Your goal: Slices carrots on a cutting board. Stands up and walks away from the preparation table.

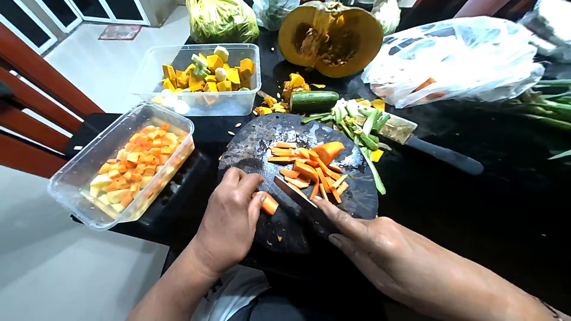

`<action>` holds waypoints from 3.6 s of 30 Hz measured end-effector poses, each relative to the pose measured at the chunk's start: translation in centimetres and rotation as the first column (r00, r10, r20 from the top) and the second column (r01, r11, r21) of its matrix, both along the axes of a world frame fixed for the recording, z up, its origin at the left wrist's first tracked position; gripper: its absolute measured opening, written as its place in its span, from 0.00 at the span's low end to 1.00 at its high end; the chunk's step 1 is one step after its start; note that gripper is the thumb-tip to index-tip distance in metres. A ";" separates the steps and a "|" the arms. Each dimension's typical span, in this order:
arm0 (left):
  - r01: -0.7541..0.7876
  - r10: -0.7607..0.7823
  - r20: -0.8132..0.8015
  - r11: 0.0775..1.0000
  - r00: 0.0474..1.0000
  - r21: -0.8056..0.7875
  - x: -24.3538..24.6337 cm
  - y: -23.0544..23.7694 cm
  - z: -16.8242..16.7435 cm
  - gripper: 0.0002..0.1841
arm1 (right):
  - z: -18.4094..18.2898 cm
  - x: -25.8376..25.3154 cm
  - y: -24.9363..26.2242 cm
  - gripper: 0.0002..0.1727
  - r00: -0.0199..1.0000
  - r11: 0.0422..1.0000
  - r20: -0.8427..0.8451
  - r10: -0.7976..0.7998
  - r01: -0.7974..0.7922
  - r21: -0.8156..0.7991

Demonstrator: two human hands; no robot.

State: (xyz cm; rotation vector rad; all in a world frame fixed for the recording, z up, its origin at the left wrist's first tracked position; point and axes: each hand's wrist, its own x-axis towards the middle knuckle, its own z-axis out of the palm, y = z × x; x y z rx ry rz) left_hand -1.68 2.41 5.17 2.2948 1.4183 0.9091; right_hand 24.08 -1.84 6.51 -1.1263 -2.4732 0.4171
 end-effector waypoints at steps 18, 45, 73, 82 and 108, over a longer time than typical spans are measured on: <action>0.107 -0.128 0.194 0.987 0.973 0.118 -0.9 -1.0 -2.3 0.08 | 0.1 -2.3 0.5 0.29 0.989 0.996 0.116 0.089 -0.086 -0.025; 0.119 -0.153 0.230 0.981 0.961 0.154 -1.0 -1.1 -2.9 0.08 | 0.5 -4.2 -0.2 0.30 0.972 0.998 0.235 0.014 -0.027 0.049; 0.114 -0.158 0.239 0.975 0.958 0.188 -1.1 -1.0 -3.2 0.07 | 0.5 -4.4 0.6 0.28 0.983 0.996 0.167 0.078 -0.069 -0.057; 0.112 -0.164 0.252 0.971 0.954 0.209 -1.1 -1.1 -3.6 0.07 | -0.2 -1.6 -1.2 0.28 0.999 0.993 0.015 0.037 -0.035 -0.112; 0.096 -0.147 0.162 0.953 0.976 0.286 -1.1 -1.1 -3.8 0.07 | 2.8 -4.7 1.6 0.28 0.965 0.892 0.193 0.176 -0.073 -0.447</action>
